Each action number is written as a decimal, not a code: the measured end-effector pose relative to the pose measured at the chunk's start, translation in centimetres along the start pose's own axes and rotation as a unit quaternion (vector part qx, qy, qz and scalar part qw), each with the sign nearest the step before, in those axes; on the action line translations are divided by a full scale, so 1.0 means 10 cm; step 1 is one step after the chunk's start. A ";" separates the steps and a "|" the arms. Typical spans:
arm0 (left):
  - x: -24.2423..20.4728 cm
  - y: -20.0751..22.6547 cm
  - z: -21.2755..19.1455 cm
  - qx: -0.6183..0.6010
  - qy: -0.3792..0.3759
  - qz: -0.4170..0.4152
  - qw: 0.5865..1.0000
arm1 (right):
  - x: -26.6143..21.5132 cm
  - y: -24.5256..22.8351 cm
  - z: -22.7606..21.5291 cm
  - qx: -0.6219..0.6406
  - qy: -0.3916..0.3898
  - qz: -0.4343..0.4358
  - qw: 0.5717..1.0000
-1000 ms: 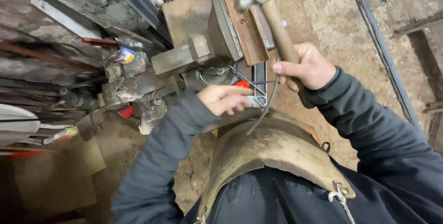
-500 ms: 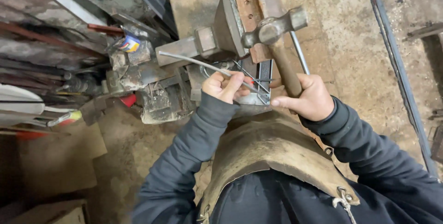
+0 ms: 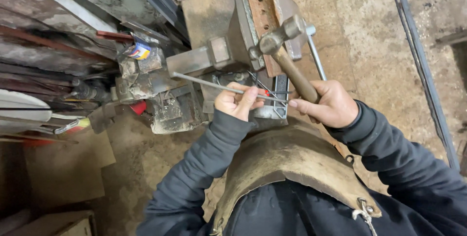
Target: Shaping metal rods by hammering them in a vise and bending them over a circular template in a workshop.
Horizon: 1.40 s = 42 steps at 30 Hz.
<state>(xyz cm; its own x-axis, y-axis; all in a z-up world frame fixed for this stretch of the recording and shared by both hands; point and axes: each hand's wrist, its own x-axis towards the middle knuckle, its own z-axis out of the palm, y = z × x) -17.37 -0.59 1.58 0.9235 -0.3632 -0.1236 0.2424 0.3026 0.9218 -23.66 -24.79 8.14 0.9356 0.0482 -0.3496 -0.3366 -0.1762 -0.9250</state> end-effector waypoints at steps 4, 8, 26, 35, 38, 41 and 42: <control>0.15 0.26 -0.16 -0.005 -0.012 -0.029 1.000 | 0.15 -0.06 -0.14 -0.037 0.002 0.000 0.999; 0.41 0.64 -0.53 0.085 -0.066 -0.064 0.992 | 0.32 -0.24 -0.35 -0.161 0.041 -0.020 0.986; 1.08 0.35 -0.63 0.170 0.018 0.031 0.985 | -0.02 0.02 -0.37 -0.330 0.181 -0.052 0.925; 1.06 0.28 -0.60 0.209 0.021 0.075 0.975 | 0.02 -0.21 -0.28 -0.376 0.170 -0.065 0.909; 1.09 0.25 -0.61 0.214 0.022 0.083 0.973 | 0.08 -0.09 -0.26 -0.356 0.192 -0.074 0.911; 1.10 0.24 -0.59 0.220 0.020 0.089 0.971 | 0.20 -0.15 -0.29 -0.406 0.159 -0.027 0.899; 1.10 0.24 -0.58 0.228 0.017 0.092 0.969 | 0.25 -0.21 -0.31 -0.461 0.110 0.033 0.880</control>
<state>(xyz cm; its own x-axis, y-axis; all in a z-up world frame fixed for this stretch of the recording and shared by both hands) -4.87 1.27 0.32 0.9497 -0.3086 0.0528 -0.0762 -0.0641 0.9950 -20.27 -27.30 9.65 0.9491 -0.1657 -0.2680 -0.2569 -0.8994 -0.3538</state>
